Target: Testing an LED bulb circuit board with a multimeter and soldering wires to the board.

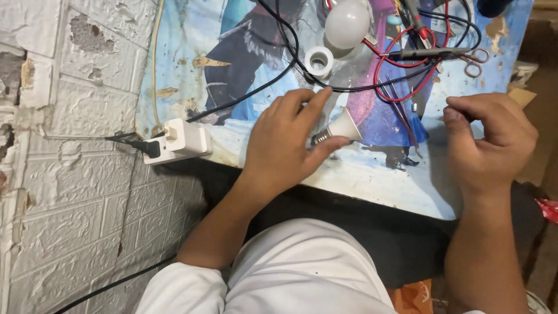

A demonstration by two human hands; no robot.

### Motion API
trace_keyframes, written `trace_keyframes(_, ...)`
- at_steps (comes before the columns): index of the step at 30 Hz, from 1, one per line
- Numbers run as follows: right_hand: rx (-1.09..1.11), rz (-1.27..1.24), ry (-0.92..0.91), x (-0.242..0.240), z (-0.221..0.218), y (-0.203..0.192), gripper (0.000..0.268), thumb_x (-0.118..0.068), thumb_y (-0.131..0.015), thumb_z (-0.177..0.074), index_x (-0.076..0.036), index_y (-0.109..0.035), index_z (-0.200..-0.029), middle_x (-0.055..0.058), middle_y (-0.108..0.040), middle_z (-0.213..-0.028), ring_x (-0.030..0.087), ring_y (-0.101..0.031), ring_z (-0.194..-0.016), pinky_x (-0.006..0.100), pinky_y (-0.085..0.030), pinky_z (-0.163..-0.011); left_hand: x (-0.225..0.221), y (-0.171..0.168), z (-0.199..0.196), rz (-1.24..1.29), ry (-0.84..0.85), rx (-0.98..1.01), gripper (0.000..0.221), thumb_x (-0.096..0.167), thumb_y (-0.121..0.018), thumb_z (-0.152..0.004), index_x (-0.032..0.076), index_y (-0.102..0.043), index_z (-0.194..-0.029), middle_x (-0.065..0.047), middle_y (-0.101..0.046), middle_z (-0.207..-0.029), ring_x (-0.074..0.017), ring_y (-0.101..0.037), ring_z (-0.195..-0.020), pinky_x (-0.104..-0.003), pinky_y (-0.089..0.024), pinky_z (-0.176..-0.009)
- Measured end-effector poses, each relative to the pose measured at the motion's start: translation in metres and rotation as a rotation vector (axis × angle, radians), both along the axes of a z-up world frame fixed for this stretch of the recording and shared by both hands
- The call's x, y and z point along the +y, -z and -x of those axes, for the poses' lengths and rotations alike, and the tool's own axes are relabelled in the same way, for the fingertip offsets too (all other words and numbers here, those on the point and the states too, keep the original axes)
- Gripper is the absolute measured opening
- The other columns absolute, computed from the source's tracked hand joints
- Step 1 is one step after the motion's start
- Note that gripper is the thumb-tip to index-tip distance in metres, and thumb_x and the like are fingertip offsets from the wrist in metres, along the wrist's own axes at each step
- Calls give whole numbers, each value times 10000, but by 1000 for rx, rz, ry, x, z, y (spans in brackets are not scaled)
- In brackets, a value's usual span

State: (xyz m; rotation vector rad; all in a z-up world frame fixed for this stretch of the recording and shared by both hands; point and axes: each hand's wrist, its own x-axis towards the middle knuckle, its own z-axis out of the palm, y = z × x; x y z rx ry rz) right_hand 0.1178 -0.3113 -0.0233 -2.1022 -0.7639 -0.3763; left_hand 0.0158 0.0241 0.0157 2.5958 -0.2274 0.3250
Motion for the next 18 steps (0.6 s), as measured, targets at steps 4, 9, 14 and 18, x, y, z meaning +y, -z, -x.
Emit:
trace_keyframes(4,-35,-19,-12,2,0,-3,20,194,-834,-1277,208,-822,-1269,327,-773,-1159,446,-727,-1098,520,-555,-1028,19,-13,-2,158,-109,-133,543,465,-702,-1143,61,-656,-1502,-119,-675,-1196,-306,-680,-1072,-442,-573,-874)
trace_keyframes(9,-67,-40,-21,2,-3,-3,84,143,-843,-1295,219,-822,-1264,334,-776,-1134,438,-727,-1063,512,-551,-985,31,-33,-6,240,-177,-184,400,350,-714,-1172,65,-705,-1452,-108,-718,-1212,-274,-731,-1127,-406,-590,-922)
trace_keyframes(14,-45,-107,17,-1,1,0,65,156,-842,-1273,213,-810,-1278,330,-750,-1144,427,-708,-1087,490,-546,-969,31,-52,-11,353,-139,-205,341,281,-706,-1191,39,-700,-1431,-137,-696,-1227,-262,-714,-1101,-380,-637,-977)
trace_keyframes(18,-32,-123,52,-4,4,4,43,170,-840,-1235,197,-807,-1241,317,-762,-1143,418,-709,-1066,485,-539,-971,22,-53,-13,318,-83,-219,297,270,-730,-1172,30,-737,-1345,-119,-682,-1174,-275,-702,-1051,-398,-585,-929)
